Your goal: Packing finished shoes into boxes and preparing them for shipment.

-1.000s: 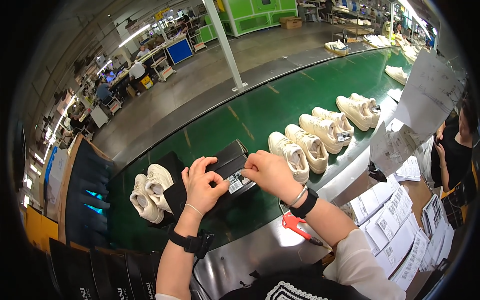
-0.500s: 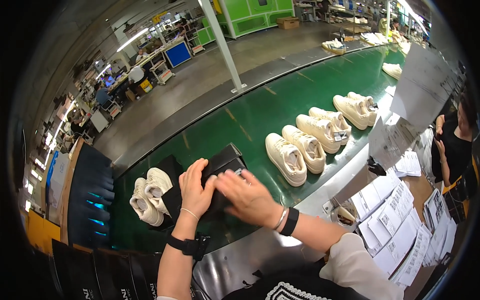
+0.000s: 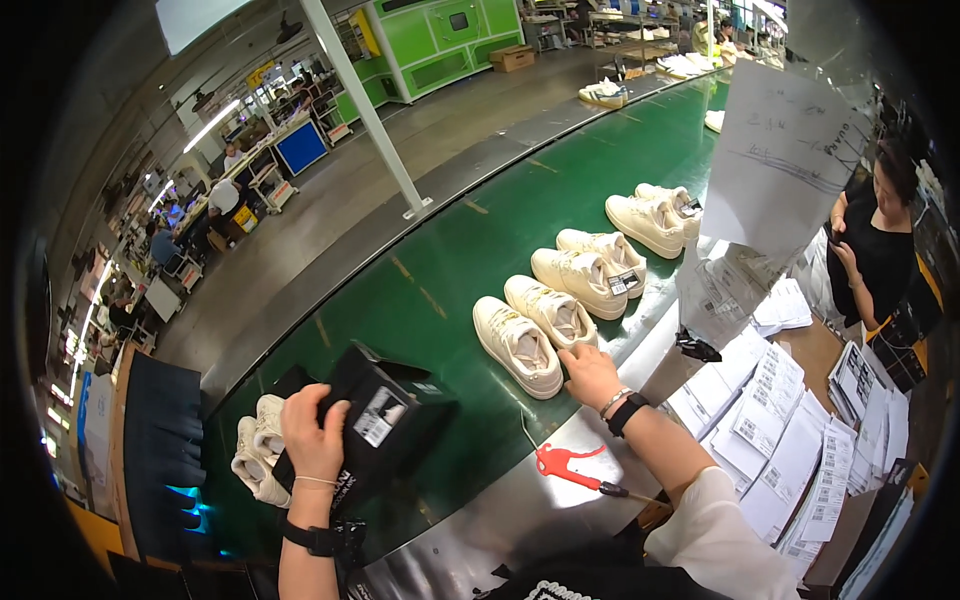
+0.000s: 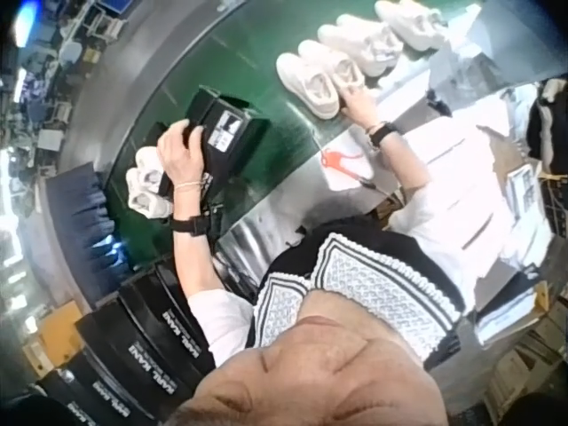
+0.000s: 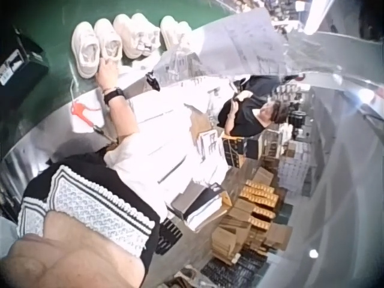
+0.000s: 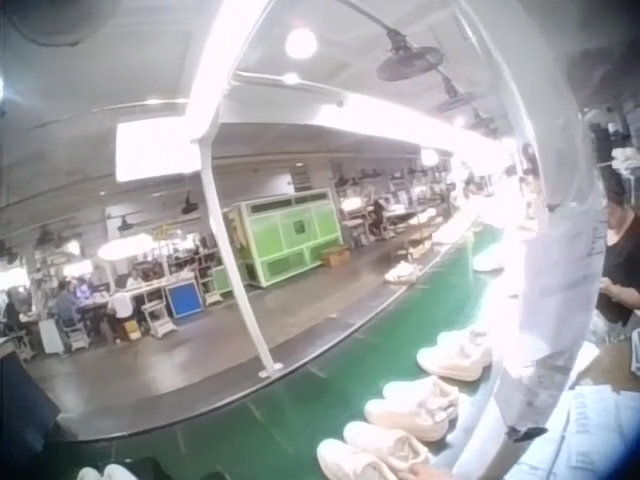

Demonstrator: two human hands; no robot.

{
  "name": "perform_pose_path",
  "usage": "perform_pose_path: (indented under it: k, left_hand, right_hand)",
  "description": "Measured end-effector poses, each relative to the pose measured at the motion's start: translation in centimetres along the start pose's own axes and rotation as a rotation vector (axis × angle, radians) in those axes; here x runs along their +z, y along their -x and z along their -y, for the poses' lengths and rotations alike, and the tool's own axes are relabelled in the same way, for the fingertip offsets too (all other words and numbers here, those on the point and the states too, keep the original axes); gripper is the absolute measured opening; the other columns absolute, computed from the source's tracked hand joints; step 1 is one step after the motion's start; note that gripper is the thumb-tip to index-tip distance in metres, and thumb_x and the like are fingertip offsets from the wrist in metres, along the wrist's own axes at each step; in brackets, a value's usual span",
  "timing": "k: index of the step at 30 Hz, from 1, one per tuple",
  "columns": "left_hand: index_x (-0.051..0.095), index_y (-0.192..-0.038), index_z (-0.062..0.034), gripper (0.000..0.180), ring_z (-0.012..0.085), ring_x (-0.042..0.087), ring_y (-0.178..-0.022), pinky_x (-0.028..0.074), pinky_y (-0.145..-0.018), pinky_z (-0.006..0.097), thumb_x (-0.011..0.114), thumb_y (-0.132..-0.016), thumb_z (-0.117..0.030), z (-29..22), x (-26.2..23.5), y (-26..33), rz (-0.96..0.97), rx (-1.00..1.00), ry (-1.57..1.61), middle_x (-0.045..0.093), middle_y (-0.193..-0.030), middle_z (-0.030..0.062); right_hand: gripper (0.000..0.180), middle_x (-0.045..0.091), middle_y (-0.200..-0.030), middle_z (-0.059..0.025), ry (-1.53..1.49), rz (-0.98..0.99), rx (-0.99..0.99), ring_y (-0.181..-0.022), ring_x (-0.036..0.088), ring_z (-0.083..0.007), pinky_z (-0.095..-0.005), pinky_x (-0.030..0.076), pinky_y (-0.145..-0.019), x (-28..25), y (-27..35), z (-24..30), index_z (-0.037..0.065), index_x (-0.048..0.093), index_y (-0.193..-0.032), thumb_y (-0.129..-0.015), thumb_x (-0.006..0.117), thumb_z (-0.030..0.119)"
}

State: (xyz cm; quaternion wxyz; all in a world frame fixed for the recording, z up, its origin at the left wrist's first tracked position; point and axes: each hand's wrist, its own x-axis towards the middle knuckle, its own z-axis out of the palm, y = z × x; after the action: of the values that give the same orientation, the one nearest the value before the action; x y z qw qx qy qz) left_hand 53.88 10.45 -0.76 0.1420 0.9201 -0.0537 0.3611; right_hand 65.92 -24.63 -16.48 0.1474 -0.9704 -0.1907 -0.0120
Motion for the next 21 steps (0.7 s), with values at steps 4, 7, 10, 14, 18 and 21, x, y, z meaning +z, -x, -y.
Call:
perform_pose_path:
  k: [4, 7, 10, 14, 18, 21]
  left_hand:
    - [0.056, -0.087, -0.0055, 0.023, 0.0316, 0.052, -0.087, 0.039, -0.076, 0.041, 0.069, -0.068, -0.008, 0.3, -0.1, 0.0, -0.143, 0.133, -0.155, 0.057, -0.098, 0.0133]
    - [0.057, -0.084, -0.0104, 0.021, 0.028, 0.051, -0.087, 0.038, -0.074, 0.039, 0.068, -0.067, -0.011, 0.0, 2.7, 2.2, -0.038, 0.196, -0.252, 0.054, -0.105, 0.0109]
    - [0.057, -0.092, -0.0101, 0.029, 0.0269, 0.047, -0.104, 0.038, -0.081, 0.04, 0.066, -0.065, -0.008, 1.2, 7.0, 8.3, 0.324, 0.107, -0.315, 0.05, -0.115, 0.0113]
    - [0.061, -0.098, -0.009, 0.039, 0.0313, 0.042, -0.113, 0.037, -0.09, 0.042, 0.071, -0.061, -0.013, 1.1, 6.8, 15.9, 0.581, -0.287, -0.203, 0.044, -0.124, 0.0131]
    - [0.061, -0.099, -0.0058, 0.036, 0.0349, 0.042, -0.114, 0.037, -0.093, 0.043, 0.071, -0.065, -0.014, 0.1, 4.3, 19.0, 0.484, -0.401, 0.002, 0.045, -0.122, 0.0164]
    - [0.061, -0.099, -0.0049, 0.031, 0.0343, 0.041, -0.114, 0.037, -0.093, 0.045, 0.068, -0.07, -0.014, -2.0, 0.0, 17.5, 0.372, -0.453, -0.001, 0.044, -0.123, 0.0161]
  right_hand:
    - [0.037, 0.052, -0.106, -0.0163, 0.224, -0.177, -0.117, -0.105, 0.047, -0.0337, -0.0436, 0.037, -0.086, 2.4, -2.2, -0.6, 0.025, 0.055, -0.115, -0.08, 0.049, 0.017]
    - [0.029, 0.053, -0.109, -0.0166, 0.364, 0.204, -0.031, -0.108, 0.045, -0.0332, -0.0414, 0.035, -0.085, 3.1, -4.4, -0.4, 0.033, 0.06, -0.108, -0.086, 0.043, 0.026]
    - [0.021, 0.059, -0.097, -0.011, 0.434, 0.308, -0.009, -0.099, 0.054, -0.0281, -0.0386, 0.039, -0.081, 3.9, -6.1, -0.3, 0.033, 0.064, -0.097, -0.08, 0.052, 0.027]
    - [0.016, 0.063, -0.089, -0.0093, 0.344, 0.406, -0.109, -0.091, 0.06, -0.0275, -0.0362, 0.046, -0.078, 2.4, -7.5, 1.2, 0.031, 0.067, -0.088, -0.077, 0.057, 0.024]
    - [0.024, 0.062, -0.088, -0.0134, -0.003, 0.34, -0.258, -0.088, 0.059, -0.0307, -0.0412, 0.046, -0.076, 2.4, -7.6, 1.8, 0.023, 0.066, -0.092, -0.07, 0.058, 0.02]
    - [0.031, 0.062, -0.075, -0.0149, -0.098, 0.168, -0.191, -0.076, 0.061, -0.03, -0.0405, 0.047, -0.068, -1.8, -8.4, 6.9, 0.012, 0.064, -0.095, -0.066, 0.06, 0.021]
